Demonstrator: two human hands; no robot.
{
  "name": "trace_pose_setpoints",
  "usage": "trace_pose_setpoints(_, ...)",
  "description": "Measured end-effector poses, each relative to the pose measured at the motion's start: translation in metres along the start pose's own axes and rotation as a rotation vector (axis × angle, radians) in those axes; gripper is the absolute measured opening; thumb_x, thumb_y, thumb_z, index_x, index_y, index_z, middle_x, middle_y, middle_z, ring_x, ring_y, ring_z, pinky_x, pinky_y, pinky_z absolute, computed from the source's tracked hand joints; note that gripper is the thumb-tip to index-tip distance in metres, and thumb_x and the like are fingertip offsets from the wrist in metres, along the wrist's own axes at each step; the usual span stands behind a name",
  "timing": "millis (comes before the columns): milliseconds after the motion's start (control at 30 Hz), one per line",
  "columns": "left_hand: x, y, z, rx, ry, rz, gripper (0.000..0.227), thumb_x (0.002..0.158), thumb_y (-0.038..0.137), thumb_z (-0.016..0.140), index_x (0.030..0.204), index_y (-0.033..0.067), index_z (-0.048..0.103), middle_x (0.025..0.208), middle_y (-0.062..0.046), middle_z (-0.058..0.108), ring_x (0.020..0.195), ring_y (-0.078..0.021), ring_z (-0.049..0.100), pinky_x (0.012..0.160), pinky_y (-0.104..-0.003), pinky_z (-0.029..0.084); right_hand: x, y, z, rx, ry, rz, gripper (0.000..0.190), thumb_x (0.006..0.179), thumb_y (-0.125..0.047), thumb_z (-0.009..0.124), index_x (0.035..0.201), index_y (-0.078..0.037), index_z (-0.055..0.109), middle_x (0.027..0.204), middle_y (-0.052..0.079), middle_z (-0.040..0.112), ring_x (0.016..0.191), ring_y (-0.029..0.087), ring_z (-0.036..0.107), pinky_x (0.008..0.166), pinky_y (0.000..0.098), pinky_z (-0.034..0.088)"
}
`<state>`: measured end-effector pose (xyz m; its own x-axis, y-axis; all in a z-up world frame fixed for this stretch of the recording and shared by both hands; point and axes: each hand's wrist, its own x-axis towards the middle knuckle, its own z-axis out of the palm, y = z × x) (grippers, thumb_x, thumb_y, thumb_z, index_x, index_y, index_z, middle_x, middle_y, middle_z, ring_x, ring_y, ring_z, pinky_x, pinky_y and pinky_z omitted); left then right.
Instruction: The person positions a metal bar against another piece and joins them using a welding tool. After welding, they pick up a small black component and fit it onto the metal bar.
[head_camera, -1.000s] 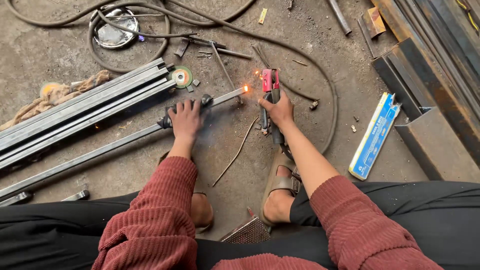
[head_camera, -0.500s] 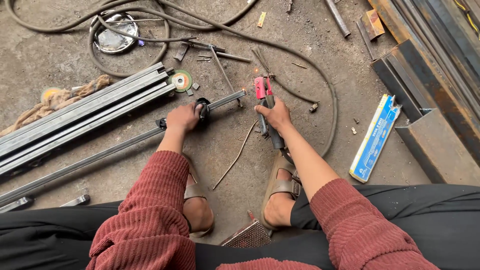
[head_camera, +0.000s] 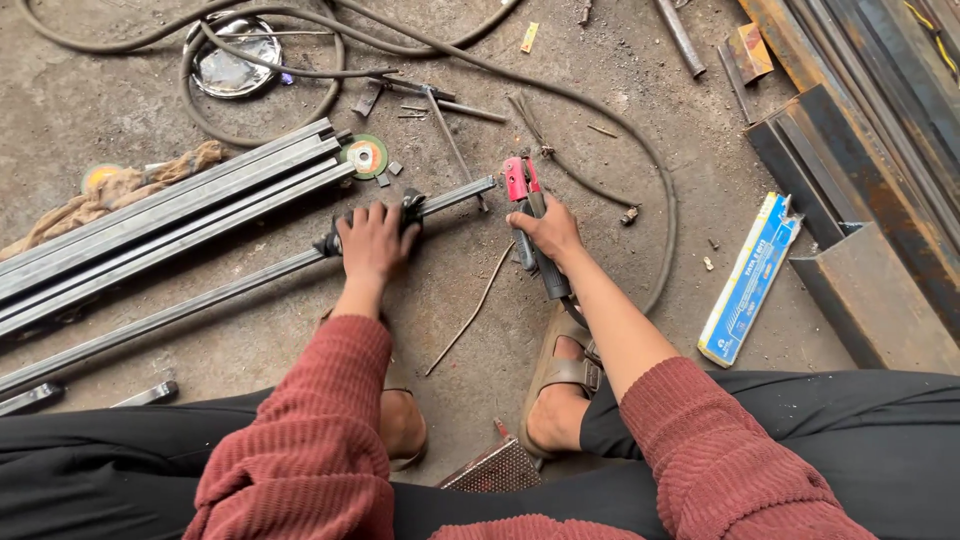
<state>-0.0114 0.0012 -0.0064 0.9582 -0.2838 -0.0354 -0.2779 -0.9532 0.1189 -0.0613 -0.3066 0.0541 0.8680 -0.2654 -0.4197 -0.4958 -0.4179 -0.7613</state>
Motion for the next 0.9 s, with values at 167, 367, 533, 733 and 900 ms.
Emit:
trace_pose_setpoints(167, 0.013, 0.007, -0.012, 0.074, -0.107, -0.043, 0.055, 0.098, 0.058, 0.044, 0.126, 0.0151, 0.061, 0.123, -0.013, 0.067, 0.12, -0.0316, 0.06, 0.101, -0.057, 0.043, 0.01, 0.011, 0.001, -0.044, 0.074, 0.023, 0.057, 0.068, -0.046, 0.082, 0.111, -0.012, 0.067, 0.097, 0.008, 0.073, 0.089, 0.022, 0.071, 0.083, 0.0367, 0.054)
trace_pose_setpoints(367, 0.041, -0.012, -0.017, -0.186, -0.469, -0.083, 0.061, 0.101, 0.062, 0.031, 0.121, 0.0187, 0.067, 0.116, -0.02, 0.068, 0.106, -0.0412, 0.065, 0.088, -0.055, 0.051, 0.017, 0.009, -0.014, -0.045, 0.211, 0.212, 0.086, 0.06, -0.047, 0.089, 0.132, -0.014, 0.055, 0.115, 0.009, 0.071, 0.1, 0.024, 0.073, 0.088, 0.0408, 0.059)
trace_pose_setpoints(533, 0.03, -0.006, -0.021, -0.128, -0.381, -0.096, 0.063, 0.105, 0.064, 0.029, 0.124, 0.0167, 0.066, 0.113, -0.017, 0.074, 0.106, -0.0386, 0.07, 0.085, -0.054, 0.056, 0.057, 0.094, -0.02, -0.336, 0.507, 0.271, 0.116, 0.059, -0.051, 0.097, 0.149, -0.007, 0.038, 0.133, 0.022, 0.062, 0.124, 0.039, 0.058, 0.107, 0.0508, 0.046)
trace_pose_setpoints(733, 0.028, -0.015, -0.038, -0.12, -0.481, 0.01, 0.07, 0.086, 0.065, 0.059, 0.14, 0.0209, 0.05, 0.126, -0.015, 0.067, 0.114, -0.0387, 0.063, 0.089, -0.055, 0.051, 0.026, 0.086, -0.013, -0.554, 0.563, 0.33, 0.124, 0.064, -0.054, 0.092, 0.162, -0.016, 0.026, 0.163, 0.019, 0.033, 0.146, 0.039, 0.034, 0.109, 0.0671, 0.035)
trace_pose_setpoints(900, 0.021, -0.017, -0.011, -0.106, -0.4, -0.005, 0.051, 0.093, 0.053, 0.06, 0.13, 0.0176, 0.058, 0.129, -0.012, 0.067, 0.117, -0.0373, 0.064, 0.091, -0.056, 0.052, 0.054, 0.119, -0.009, -0.546, 0.56, 0.339, 0.121, 0.066, -0.05, 0.093, 0.162, -0.018, 0.026, 0.163, 0.027, 0.027, 0.145, 0.046, 0.033, 0.109, 0.0713, 0.031)
